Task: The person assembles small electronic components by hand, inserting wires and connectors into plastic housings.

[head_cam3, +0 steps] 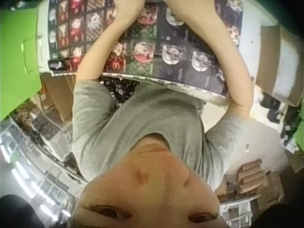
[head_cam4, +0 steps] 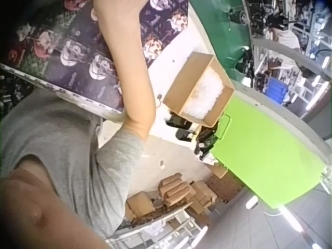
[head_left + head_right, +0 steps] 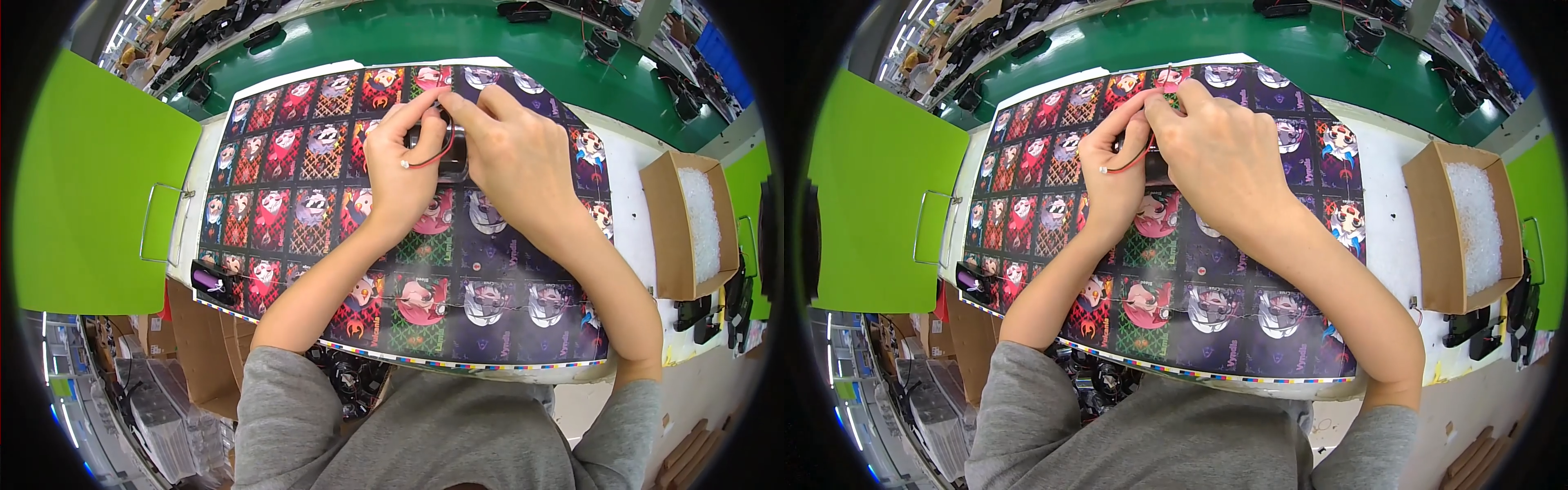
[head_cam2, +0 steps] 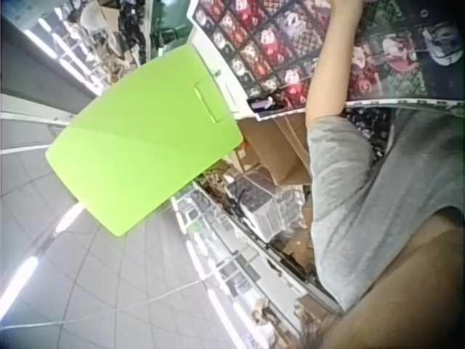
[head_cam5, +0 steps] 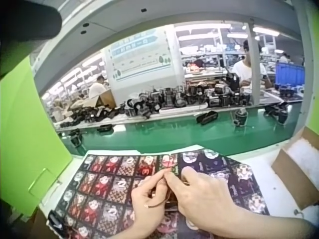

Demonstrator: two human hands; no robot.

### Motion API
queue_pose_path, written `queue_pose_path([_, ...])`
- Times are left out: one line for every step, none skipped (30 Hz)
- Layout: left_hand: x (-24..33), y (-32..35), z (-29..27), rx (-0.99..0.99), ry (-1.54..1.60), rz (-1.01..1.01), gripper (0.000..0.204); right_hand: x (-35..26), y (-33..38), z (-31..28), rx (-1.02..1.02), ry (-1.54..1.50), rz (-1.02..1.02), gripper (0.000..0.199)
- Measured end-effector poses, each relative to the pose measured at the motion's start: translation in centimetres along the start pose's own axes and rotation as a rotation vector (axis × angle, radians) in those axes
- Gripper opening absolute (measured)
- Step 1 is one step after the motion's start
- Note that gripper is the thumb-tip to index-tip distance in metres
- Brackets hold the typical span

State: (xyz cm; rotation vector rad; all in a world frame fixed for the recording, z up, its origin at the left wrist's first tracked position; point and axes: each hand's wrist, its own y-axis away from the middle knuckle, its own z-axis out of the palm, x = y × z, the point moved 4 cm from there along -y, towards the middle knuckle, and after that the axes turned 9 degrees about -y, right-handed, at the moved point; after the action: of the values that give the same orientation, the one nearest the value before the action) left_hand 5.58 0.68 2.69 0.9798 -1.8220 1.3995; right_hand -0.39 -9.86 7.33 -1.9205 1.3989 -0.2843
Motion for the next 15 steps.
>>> queue_pose_path([-0.07,-0.04,0.0,-0.002,0.001,0.0,0.022,0.11,-0.03,-0.07,0.004,0.004,0.01,0.021])
queue_pose_path([-0.07,-0.09,-0.07,-0.006,-0.011,0.029,0.022,0.17,-0.09,-0.08,0.008,0.006,0.019,0.019])
queue_pose_path([-0.01,-0.12,-0.1,-0.01,-0.024,0.058,0.022,0.22,-0.12,0.01,0.008,0.005,0.019,0.019])
queue_pose_path([0.02,-0.08,-0.1,-0.011,-0.025,0.059,0.022,0.27,-0.1,0.13,0.017,0.005,0.012,0.018])
queue_pose_path([-0.05,0.0,-0.03,-0.015,0.003,0.026,0.022,0.31,-0.07,0.17,0.026,0.006,0.005,0.016])
queue_pose_path([-0.15,0.04,0.04,-0.02,0.031,-0.006,0.023,0.37,-0.05,0.18,0.026,0.007,0.007,0.016])
queue_pose_path([-0.26,0.01,0.05,-0.021,0.031,-0.006,0.023,0.38,-0.03,0.18,0.026,0.006,-0.001,0.016])
queue_pose_path([-0.26,-0.01,-0.05,-0.01,-0.025,0.044,0.023,0.37,-0.02,0.18,0.025,0.004,-0.008,0.015])
queue_pose_path([-0.15,-0.02,-0.1,0.0,-0.081,0.094,0.023,0.37,-0.04,0.19,0.026,0.004,-0.007,0.015])
queue_pose_path([-0.07,-0.05,-0.08,-0.001,-0.082,0.094,0.023,0.34,-0.08,0.18,0.028,0.012,-0.004,0.015])
queue_pose_path([-0.01,-0.12,-0.08,0.008,-0.076,0.086,0.023,0.38,-0.11,0.19,0.031,0.02,-0.001,0.014])
queue_pose_path([0.07,-0.19,-0.09,0.017,-0.07,0.077,0.023,0.41,-0.13,0.11,0.031,0.019,0.001,0.014])
queue_pose_path([0.19,-0.24,-0.08,0.016,-0.071,0.077,0.023,0.56,-0.18,0.02,0.018,-0.024,0.033,0.014])
queue_pose_path([0.46,-0.26,-0.19,0.023,-0.102,0.101,0.023,0.65,-0.23,-0.07,0.006,-0.067,0.066,0.015])
queue_pose_path([0.66,-0.26,-0.3,0.03,-0.132,0.124,0.023,0.68,-0.25,-0.18,0.008,-0.067,0.067,0.015])
